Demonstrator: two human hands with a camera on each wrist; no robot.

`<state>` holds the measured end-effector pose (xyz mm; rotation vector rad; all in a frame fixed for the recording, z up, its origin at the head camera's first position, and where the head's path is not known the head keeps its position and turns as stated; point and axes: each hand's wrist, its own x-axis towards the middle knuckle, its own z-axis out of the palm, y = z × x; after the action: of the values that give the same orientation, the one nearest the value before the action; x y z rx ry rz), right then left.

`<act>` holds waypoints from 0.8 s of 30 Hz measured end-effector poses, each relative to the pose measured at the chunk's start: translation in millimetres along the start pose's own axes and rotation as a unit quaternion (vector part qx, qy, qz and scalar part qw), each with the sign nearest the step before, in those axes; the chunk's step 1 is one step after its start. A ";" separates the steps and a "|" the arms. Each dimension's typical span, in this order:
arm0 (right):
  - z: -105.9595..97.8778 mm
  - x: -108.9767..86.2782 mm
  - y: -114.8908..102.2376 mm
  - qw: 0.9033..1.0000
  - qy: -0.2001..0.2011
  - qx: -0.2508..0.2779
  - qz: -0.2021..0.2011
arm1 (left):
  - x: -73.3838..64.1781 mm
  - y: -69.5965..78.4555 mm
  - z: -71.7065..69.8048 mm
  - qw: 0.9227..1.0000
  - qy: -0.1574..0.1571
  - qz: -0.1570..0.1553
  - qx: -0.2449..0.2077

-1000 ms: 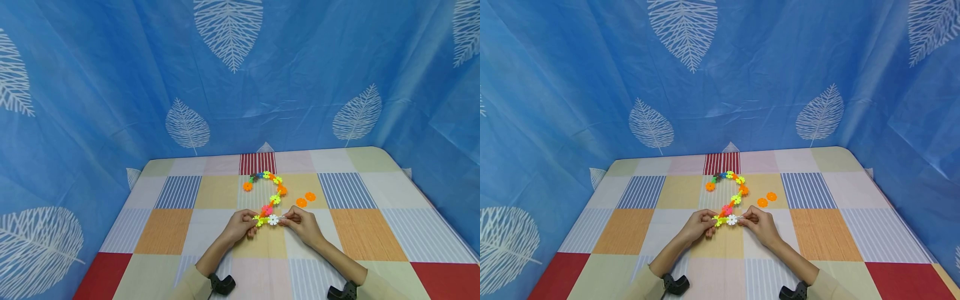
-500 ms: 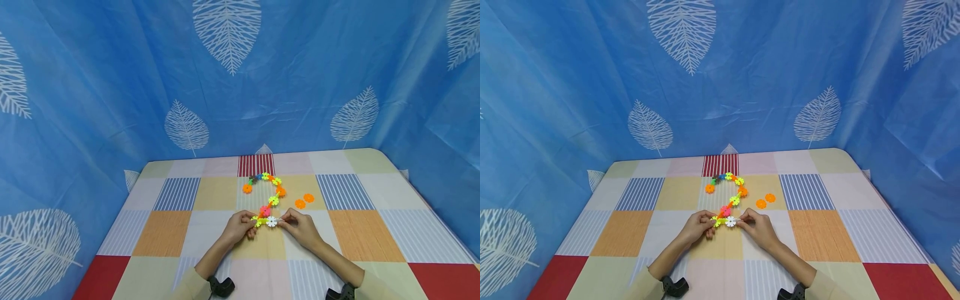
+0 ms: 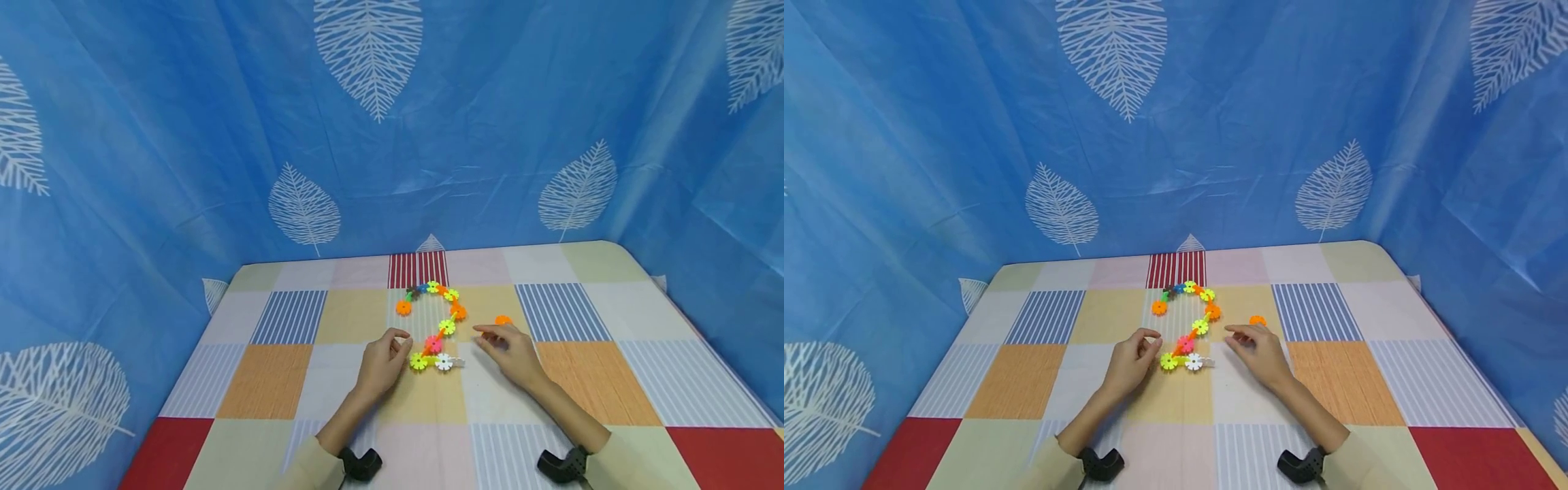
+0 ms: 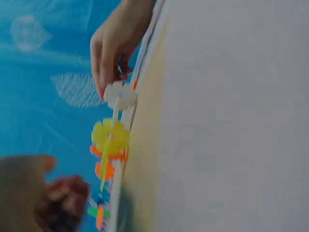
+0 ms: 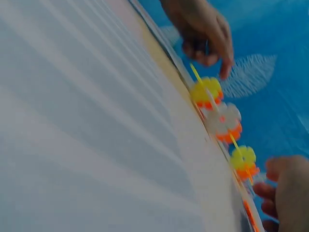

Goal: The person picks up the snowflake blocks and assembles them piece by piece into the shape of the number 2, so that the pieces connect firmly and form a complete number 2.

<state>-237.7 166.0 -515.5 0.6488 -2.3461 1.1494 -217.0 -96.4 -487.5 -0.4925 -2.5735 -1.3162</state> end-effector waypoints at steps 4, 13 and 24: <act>-9.0 5.1 18.7 0.994 -0.003 -0.105 0.026 | 7.6 18.8 14.3 0.978 0.039 0.181 0.097; -10.6 3.5 18.0 0.993 -0.041 0.000 0.114 | 13.6 17.4 44.3 0.943 -0.003 0.269 0.195; -6.8 -3.2 -16.2 0.882 -0.109 0.361 0.283 | 14.4 4.4 51.9 0.967 0.016 0.226 0.113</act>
<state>-224.4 163.4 -503.9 0.3097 -2.3159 2.3868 -230.3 -48.8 -509.5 -0.9333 -2.3472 -0.8581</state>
